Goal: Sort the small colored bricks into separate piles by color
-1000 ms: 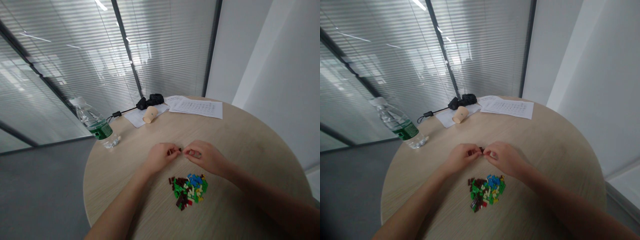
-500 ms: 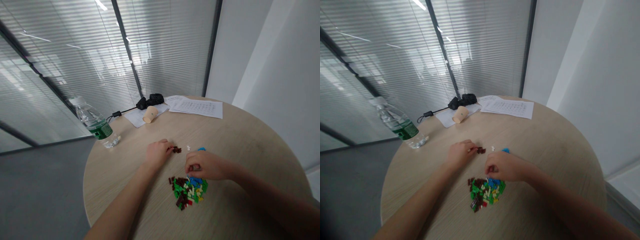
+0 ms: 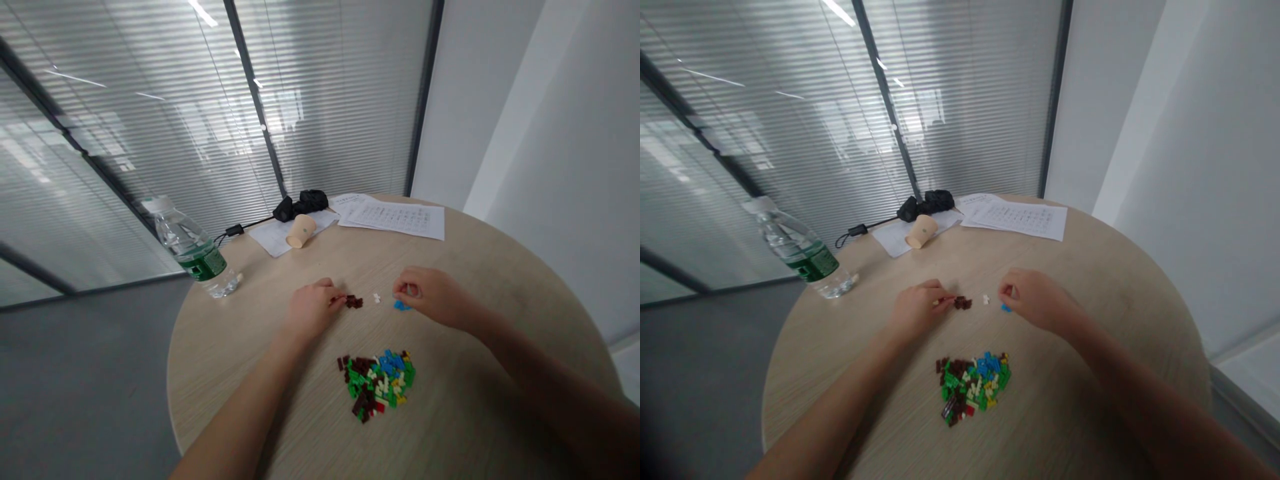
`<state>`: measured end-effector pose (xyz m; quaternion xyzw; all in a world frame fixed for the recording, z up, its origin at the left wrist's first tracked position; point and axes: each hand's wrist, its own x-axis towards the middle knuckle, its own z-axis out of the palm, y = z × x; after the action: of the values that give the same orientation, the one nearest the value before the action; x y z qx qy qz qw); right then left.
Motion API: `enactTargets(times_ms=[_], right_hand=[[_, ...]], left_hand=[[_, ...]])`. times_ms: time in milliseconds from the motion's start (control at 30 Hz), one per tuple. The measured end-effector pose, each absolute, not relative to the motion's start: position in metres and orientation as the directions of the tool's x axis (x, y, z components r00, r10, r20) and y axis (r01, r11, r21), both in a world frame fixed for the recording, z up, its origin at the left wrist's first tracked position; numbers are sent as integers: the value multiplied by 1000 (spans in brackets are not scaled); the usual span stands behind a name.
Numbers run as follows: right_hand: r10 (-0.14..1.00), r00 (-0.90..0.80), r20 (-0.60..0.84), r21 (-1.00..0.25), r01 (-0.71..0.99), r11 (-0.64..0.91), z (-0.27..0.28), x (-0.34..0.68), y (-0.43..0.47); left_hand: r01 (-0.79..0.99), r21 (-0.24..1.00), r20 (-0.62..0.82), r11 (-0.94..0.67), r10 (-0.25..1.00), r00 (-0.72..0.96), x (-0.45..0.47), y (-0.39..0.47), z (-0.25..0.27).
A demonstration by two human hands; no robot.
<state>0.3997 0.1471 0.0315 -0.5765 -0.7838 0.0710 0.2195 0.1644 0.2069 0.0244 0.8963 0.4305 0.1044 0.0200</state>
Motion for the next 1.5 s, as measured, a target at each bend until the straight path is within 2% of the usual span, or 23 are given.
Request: enactTargets(times_ms=[233,367,500,600,667,767,867,1267,1500], right_hand=[[964,-238,118,-335,904,264,27,412,151],[967,-239,91,-312,915,255,27,411,150],[968,-233,96,-315,915,252,29,412,151],[947,-281,156,-355,879,319,30,408,150],[910,-354,216,-379,828,413,30,402,147],[828,-486,278,-388,732,560,29,389,141],[777,-564,280,-385,676,629,28,379,136],[767,-583,267,-368,673,641,26,376,137],[757,-592,276,-359,667,653,24,375,137]], left_hand=[[791,195,186,-580,814,550,160,209,31],[739,268,150,-619,784,602,159,208,37],[587,463,27,-664,672,740,156,203,44],[506,635,-153,-583,547,823,152,197,51],[504,690,-271,-520,460,845,149,193,56],[503,722,-343,-474,386,856,148,190,58],[505,738,-362,-447,369,856,149,191,53],[481,761,-356,-435,339,871,151,193,48],[495,770,-363,-403,362,859,150,192,48]])
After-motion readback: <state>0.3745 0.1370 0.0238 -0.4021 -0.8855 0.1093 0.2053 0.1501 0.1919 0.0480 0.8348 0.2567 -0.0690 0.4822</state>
